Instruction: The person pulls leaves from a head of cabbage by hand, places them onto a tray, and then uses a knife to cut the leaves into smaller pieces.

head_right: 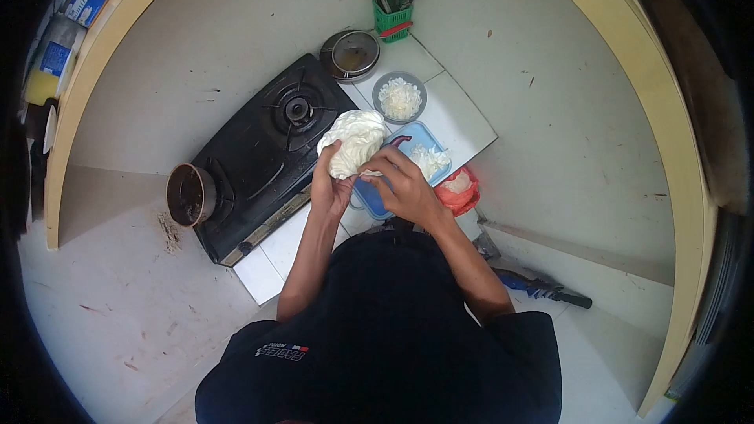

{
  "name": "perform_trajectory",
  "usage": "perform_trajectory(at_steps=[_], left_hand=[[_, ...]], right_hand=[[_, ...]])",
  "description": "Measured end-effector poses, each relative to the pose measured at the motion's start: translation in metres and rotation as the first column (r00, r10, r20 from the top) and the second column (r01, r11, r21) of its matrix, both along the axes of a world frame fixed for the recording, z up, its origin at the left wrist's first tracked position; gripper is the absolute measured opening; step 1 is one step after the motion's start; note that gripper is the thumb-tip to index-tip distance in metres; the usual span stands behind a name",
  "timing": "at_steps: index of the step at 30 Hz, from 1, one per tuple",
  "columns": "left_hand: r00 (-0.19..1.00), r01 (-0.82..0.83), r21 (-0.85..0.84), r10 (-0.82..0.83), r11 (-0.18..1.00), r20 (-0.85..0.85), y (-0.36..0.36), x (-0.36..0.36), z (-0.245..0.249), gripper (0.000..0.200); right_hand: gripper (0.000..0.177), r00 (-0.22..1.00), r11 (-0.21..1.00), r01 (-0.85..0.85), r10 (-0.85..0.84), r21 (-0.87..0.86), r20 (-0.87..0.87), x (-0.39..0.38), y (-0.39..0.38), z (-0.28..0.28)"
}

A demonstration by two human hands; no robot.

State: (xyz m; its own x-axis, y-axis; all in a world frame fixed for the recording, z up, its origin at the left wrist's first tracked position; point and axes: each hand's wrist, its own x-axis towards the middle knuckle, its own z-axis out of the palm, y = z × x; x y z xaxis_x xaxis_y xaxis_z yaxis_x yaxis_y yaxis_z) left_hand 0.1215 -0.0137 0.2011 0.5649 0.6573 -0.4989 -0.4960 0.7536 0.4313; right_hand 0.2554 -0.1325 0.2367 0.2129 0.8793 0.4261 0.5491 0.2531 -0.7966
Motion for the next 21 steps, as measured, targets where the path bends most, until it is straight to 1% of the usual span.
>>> perform_trajectory(at_steps=[2, 3, 4, 5, 6, 7, 8, 9, 11, 12, 13, 14, 15, 16, 17, 19, 20, 21], left_hand=[[0.999, -0.033, -0.005, 0.033, 0.999, 0.019, -0.004, 0.003, 0.010, 0.052], [0.999, -0.033, 0.004, 0.033, 0.999, 0.019, -0.006, 0.004, 0.010, 0.052], [0.996, -0.074, 0.037, 0.073, 0.997, 0.050, -0.009, 0.006, 0.009, 0.053], [0.991, -0.114, 0.067, 0.108, 0.991, 0.083, -0.012, 0.007, 0.008, 0.053], [0.985, -0.142, 0.071, 0.133, 0.987, 0.113, -0.013, 0.009, 0.009, 0.055], [0.985, -0.135, 0.075, 0.126, 0.988, 0.116, -0.013, 0.009, 0.012, 0.055], [0.984, -0.133, 0.077, 0.123, 0.988, 0.128, -0.015, 0.008, 0.015, 0.055], [0.983, -0.132, 0.078, 0.120, 0.988, 0.138, -0.015, 0.008, 0.017, 0.056], [0.985, -0.135, 0.090, 0.124, 0.987, 0.116, -0.015, 0.009, 0.011, 0.058], [0.984, -0.150, 0.114, 0.137, 0.982, 0.109, -0.014, 0.010, 0.009, 0.059], [0.983, -0.165, 0.139, 0.152, 0.976, 0.105, -0.013, 0.011, 0.008, 0.060], [0.983, -0.165, 0.143, 0.151, 0.976, 0.106, -0.014, 0.012, 0.006, 0.060], [0.978, -0.201, 0.156, 0.190, 0.967, 0.086, -0.017, 0.014, 0.008, 0.061], [0.971, -0.237, 0.170, 0.229, 0.956, 0.065, -0.019, 0.015, 0.010, 0.061], [0.970, -0.241, 0.170, 0.233, 0.956, 0.064, -0.019, 0.015, 0.011, 0.061], [0.975, -0.219, 0.126, 0.211, 0.968, 0.072, -0.018, 0.013, 0.012, 0.061], [0.973, -0.225, 0.125, 0.217, 0.966, 0.072, -0.020, 0.013, 0.011, 0.061], [0.973, -0.222, 0.127, 0.212, 0.967, 0.090, -0.020, 0.012, 0.010, 0.061]], right_hand=[[0.021, 0.999, 0.999, 0.028, -0.027, 0.018, -0.016, -0.001, 0.000, 0.000], [0.027, 0.997, 0.996, 0.073, -0.072, 0.050, -0.020, -0.002, 0.000, 0.002], [0.034, 0.993, 0.990, 0.121, -0.119, 0.078, -0.026, -0.002, 0.000, 0.003], [0.034, 0.992, 0.989, 0.125, -0.123, 0.081, -0.026, -0.006, 0.000, 0.001], [0.049, 0.963, 0.981, 0.188, -0.174, 0.052, -0.206, -0.010, 0.002, -0.003], [0.065, 0.899, 0.970, 0.244, -0.222, 0.012, -0.377, -0.013, 0.004, -0.009], [0.088, 0.918, 0.967, 0.256, -0.243, 0.001, -0.314, -0.013, 0.005, -0.019], [0.088, 0.916, 0.965, 0.261, -0.247, 0.002, -0.314, -0.016, 0.007, -0.018], [0.093, 0.878, 0.952, 0.304, -0.294, -0.037, -0.377, -0.025, 0.015, -0.016], [0.087, 0.878, 0.946, 0.323, -0.314, -0.037, -0.361, -0.028, 0.019, -0.011], [0.087, 0.878, 0.945, 0.324, -0.314, -0.034, -0.362, -0.029, 0.022, -0.015], [0.082, 0.866, 0.946, 0.320, -0.317, -0.059, -0.386, -0.029, 0.027, -0.023], [0.078, 0.854, 0.946, 0.313, -0.320, -0.086, -0.409, -0.030, 0.030, -0.024], [0.067, 0.849, 0.939, 0.344, -0.320, -0.020, -0.420, -0.031, 0.033, -0.025], [0.067, 0.850, 0.940, 0.340, -0.317, -0.021, -0.421, -0.031, 0.032, -0.025], [0.059, 0.882, 0.951, 0.310, -0.288, -0.002, -0.373, -0.030, 0.028, -0.022], [0.059, 0.884, 0.953, 0.304, -0.283, -0.004, -0.373, -0.030, 0.027, -0.023], [0.055, 0.910, 0.942, 0.335, -0.316, 0.027, -0.268, -0.029, 0.026, -0.025]])
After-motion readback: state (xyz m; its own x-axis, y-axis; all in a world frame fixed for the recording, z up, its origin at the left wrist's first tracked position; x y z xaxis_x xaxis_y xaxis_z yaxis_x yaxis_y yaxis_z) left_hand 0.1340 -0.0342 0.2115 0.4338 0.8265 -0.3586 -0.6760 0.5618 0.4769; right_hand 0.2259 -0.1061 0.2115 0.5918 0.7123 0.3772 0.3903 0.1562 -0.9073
